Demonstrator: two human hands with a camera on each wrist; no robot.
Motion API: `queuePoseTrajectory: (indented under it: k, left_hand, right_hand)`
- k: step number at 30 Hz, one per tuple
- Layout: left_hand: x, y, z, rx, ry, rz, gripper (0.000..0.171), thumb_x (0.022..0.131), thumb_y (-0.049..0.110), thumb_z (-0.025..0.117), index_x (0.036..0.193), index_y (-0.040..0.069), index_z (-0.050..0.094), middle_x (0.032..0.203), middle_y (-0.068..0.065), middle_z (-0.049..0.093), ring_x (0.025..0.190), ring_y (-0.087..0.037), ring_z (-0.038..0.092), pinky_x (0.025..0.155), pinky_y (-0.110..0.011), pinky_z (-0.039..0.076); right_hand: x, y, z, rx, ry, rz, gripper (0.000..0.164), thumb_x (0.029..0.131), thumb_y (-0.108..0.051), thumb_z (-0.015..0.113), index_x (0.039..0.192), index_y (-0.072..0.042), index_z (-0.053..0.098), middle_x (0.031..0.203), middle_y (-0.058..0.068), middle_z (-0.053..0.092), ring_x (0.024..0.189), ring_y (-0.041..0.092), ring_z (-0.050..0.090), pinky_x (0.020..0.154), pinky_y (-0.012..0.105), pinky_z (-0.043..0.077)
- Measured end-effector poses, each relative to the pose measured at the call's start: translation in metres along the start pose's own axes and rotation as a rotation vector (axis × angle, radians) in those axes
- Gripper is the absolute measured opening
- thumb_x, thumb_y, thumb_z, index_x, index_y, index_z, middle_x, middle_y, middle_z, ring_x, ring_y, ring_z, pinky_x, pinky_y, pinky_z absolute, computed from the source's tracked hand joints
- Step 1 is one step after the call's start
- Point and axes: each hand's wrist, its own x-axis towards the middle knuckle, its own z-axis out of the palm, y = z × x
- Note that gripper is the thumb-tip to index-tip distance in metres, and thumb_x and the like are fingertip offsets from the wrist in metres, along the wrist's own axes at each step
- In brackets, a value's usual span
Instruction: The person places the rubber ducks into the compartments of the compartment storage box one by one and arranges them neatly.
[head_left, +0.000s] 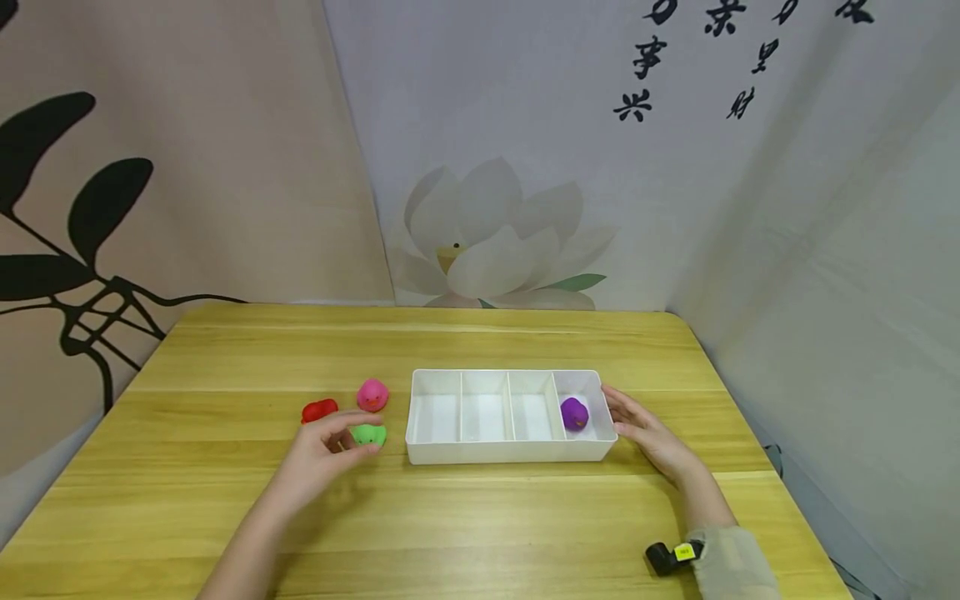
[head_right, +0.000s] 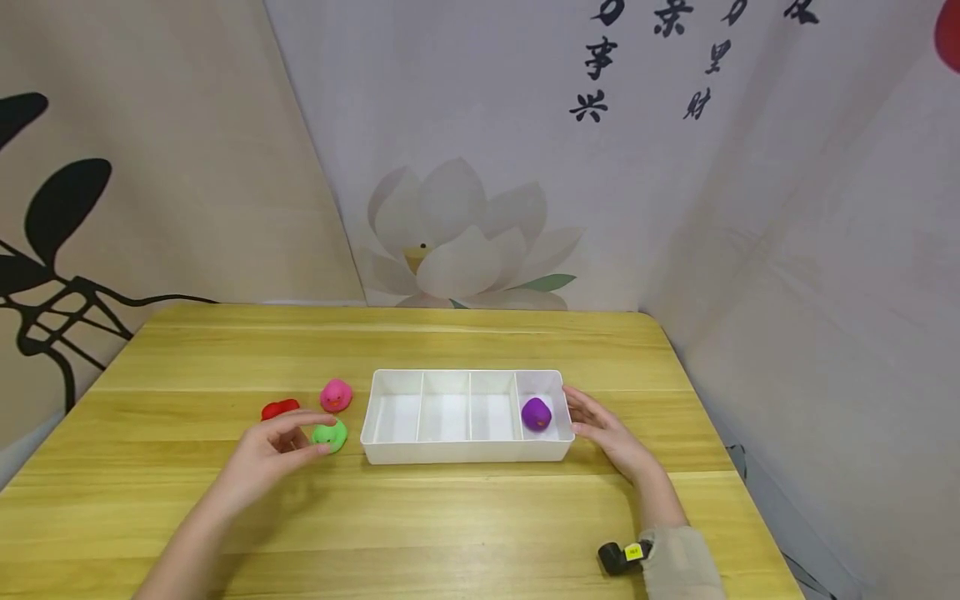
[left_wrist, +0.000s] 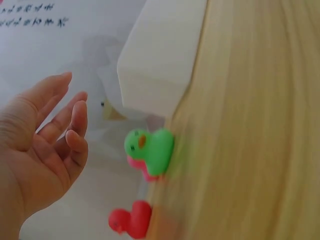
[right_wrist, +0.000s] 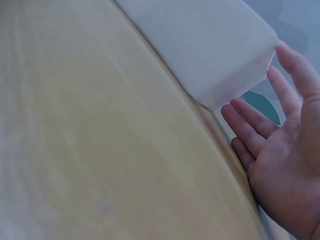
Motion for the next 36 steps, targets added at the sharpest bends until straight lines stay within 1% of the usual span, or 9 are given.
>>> queuePoseTrajectory:
  k: [3,8,10,14,17,21,28,32,36]
  left_hand:
    - [-0.002,-0.009,-0.006,0.016,0.002,0.002,0.033,0.08,0.011,0.078,0.111,0.006,0.069,0.109,-0.012,0.064,0.069,-0.017,0.056,0.053,-0.027,0.046]
    - [-0.003,-0.025,-0.013,0.052,0.0,0.009,0.036,0.081,0.01,0.077,0.116,0.006,0.067,0.114,-0.009,0.063,0.071,-0.016,0.057,0.056,-0.027,0.048]
    - [-0.003,-0.031,-0.015,0.046,-0.007,0.001,0.038,0.081,0.011,0.077,0.117,0.005,0.066,0.114,-0.009,0.061,0.072,-0.017,0.057,0.056,-0.027,0.048]
    - [-0.003,-0.04,-0.016,0.021,-0.015,-0.037,0.041,0.081,0.012,0.077,0.119,0.005,0.064,0.116,-0.012,0.059,0.071,-0.017,0.057,0.054,-0.026,0.047]
    - [-0.003,-0.047,-0.014,-0.005,-0.02,-0.065,0.043,0.081,0.01,0.077,0.121,0.004,0.063,0.115,-0.015,0.057,0.068,-0.016,0.056,0.05,-0.025,0.046]
    - [-0.001,-0.057,-0.011,-0.026,-0.026,-0.078,0.044,0.081,0.007,0.076,0.122,0.004,0.062,0.113,-0.016,0.056,0.066,-0.016,0.055,0.049,-0.024,0.045]
    - [0.002,-0.065,-0.005,-0.023,-0.03,-0.075,0.044,0.082,0.007,0.076,0.123,0.004,0.062,0.113,-0.013,0.057,0.071,-0.017,0.056,0.058,-0.025,0.049]
    - [0.002,-0.067,-0.003,-0.012,-0.021,-0.068,0.043,0.081,0.006,0.076,0.122,0.003,0.062,0.112,-0.012,0.058,0.071,-0.018,0.053,0.059,-0.024,0.048]
    - [0.003,-0.068,-0.002,0.024,-0.004,-0.072,0.041,0.081,0.007,0.077,0.12,0.004,0.064,0.108,-0.01,0.059,0.071,-0.017,0.053,0.059,-0.024,0.047]
  right_hand:
    - [0.0,-0.001,0.0,-0.007,-0.004,-0.004,0.056,0.101,-0.008,0.045,0.152,-0.007,0.023,0.149,0.03,0.022,0.127,0.006,0.038,0.099,0.018,0.03]
    - [0.0,-0.002,0.0,-0.003,-0.007,-0.008,0.056,0.101,-0.007,0.045,0.152,-0.006,0.022,0.15,0.031,0.021,0.128,0.006,0.037,0.099,0.018,0.029]
    - [0.0,-0.003,0.001,0.006,-0.003,-0.004,0.056,0.1,-0.007,0.045,0.151,-0.006,0.022,0.15,0.03,0.021,0.128,0.005,0.037,0.099,0.017,0.029]
    - [0.0,-0.003,0.001,0.011,-0.008,-0.007,0.056,0.1,-0.007,0.046,0.151,-0.006,0.022,0.15,0.03,0.021,0.128,0.004,0.038,0.099,0.017,0.029]
    - [0.0,-0.003,0.001,0.009,-0.018,-0.017,0.056,0.101,-0.007,0.045,0.151,-0.005,0.022,0.15,0.031,0.021,0.128,0.005,0.037,0.1,0.017,0.029]
    - [0.0,-0.003,0.0,0.003,-0.024,-0.027,0.056,0.101,-0.006,0.044,0.151,-0.005,0.021,0.149,0.031,0.021,0.129,0.005,0.037,0.1,0.017,0.029]
    - [0.0,-0.003,0.001,0.01,-0.01,-0.004,0.056,0.1,-0.007,0.045,0.152,-0.006,0.022,0.15,0.029,0.022,0.128,0.005,0.037,0.1,0.017,0.029]
    - [0.0,-0.002,0.0,-0.003,-0.012,-0.006,0.056,0.101,-0.007,0.045,0.152,-0.007,0.022,0.15,0.029,0.023,0.129,0.006,0.037,0.099,0.018,0.029]
    - [0.0,-0.001,0.0,-0.005,-0.015,-0.016,0.056,0.1,-0.006,0.044,0.152,-0.006,0.022,0.149,0.031,0.023,0.129,0.008,0.037,0.1,0.018,0.03]
